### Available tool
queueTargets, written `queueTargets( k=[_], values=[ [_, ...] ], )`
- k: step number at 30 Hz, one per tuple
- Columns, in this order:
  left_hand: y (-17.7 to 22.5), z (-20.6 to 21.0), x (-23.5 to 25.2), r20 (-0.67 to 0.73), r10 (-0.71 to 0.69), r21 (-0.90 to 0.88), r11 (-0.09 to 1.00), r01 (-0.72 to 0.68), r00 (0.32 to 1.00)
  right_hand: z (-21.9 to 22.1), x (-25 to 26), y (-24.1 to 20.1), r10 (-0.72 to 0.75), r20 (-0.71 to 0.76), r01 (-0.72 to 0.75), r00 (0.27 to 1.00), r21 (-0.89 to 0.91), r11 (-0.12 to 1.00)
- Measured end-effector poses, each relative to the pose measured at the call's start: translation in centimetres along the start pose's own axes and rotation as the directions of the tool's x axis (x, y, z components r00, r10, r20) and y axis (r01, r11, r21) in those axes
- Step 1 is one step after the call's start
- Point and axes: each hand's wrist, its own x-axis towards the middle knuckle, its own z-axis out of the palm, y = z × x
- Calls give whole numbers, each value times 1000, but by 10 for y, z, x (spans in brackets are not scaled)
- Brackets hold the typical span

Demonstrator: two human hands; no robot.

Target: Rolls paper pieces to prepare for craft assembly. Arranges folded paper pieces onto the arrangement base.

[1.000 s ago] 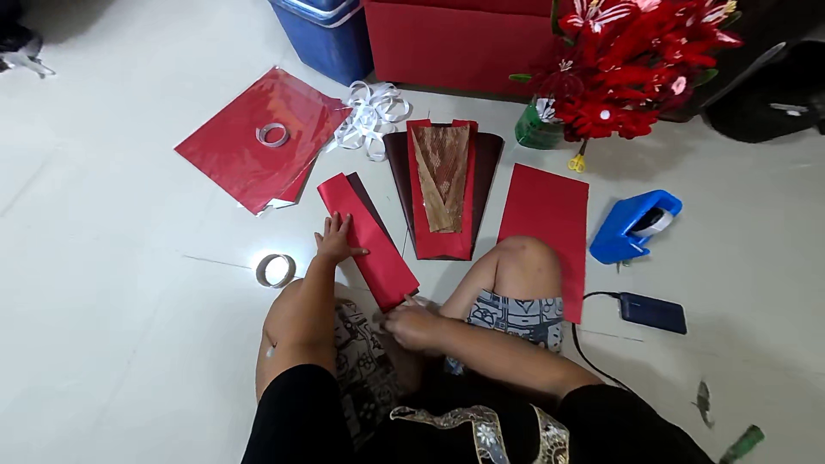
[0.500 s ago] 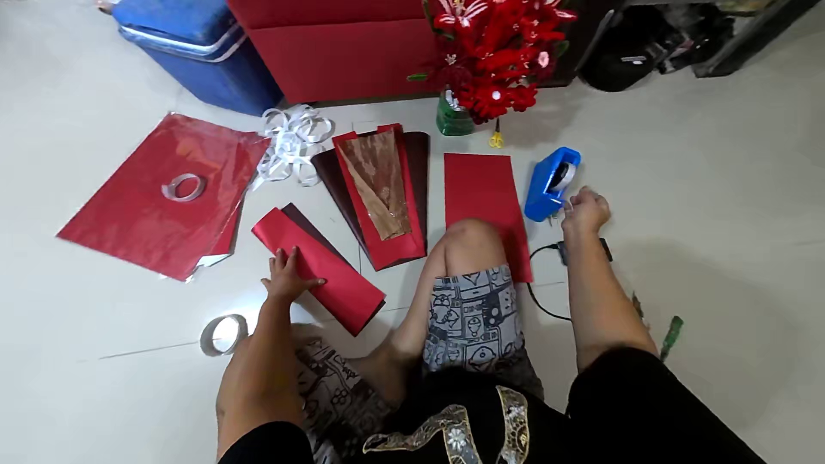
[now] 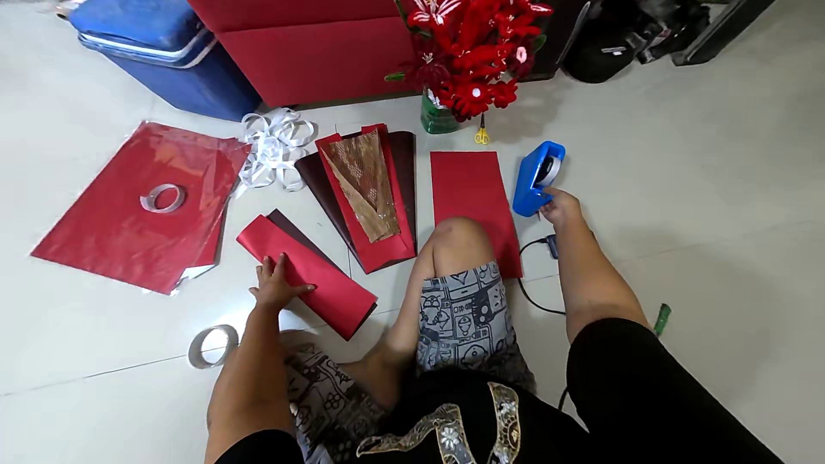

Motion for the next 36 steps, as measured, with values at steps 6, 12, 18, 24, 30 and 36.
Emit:
queueTargets(
  k=[6, 12, 18, 24, 30, 36],
  values=[
    [-1, 1, -3, -12, 19, -15, 1000, -19, 1000, 15, -41, 0, -87, -116, 103, 989, 133, 986],
    [1, -2, -3, -2, 3, 3, 1000, -3, 1000, 21, -59, 28, -98, -194, 123, 976, 124, 985],
    [1, -4, -3, 11, -10, 5, 1000, 10, 1000, 17, -41, 46, -187, -179, 185, 966, -27, 982],
    [3, -5, -3, 35, -31, -3, 1000, 31, 999, 10, -27, 52, -303, -95, 287, 948, -154, 945],
    [3, -5, -2, 51, -37, -24, 999, 38, 998, 10, -32, 48, -354, -85, 317, 931, -289, 903],
    [2, -4, -1, 54, -32, -29, 999, 34, 998, -12, -33, 65, -382, -21, 271, 924, -669, 692]
  ],
)
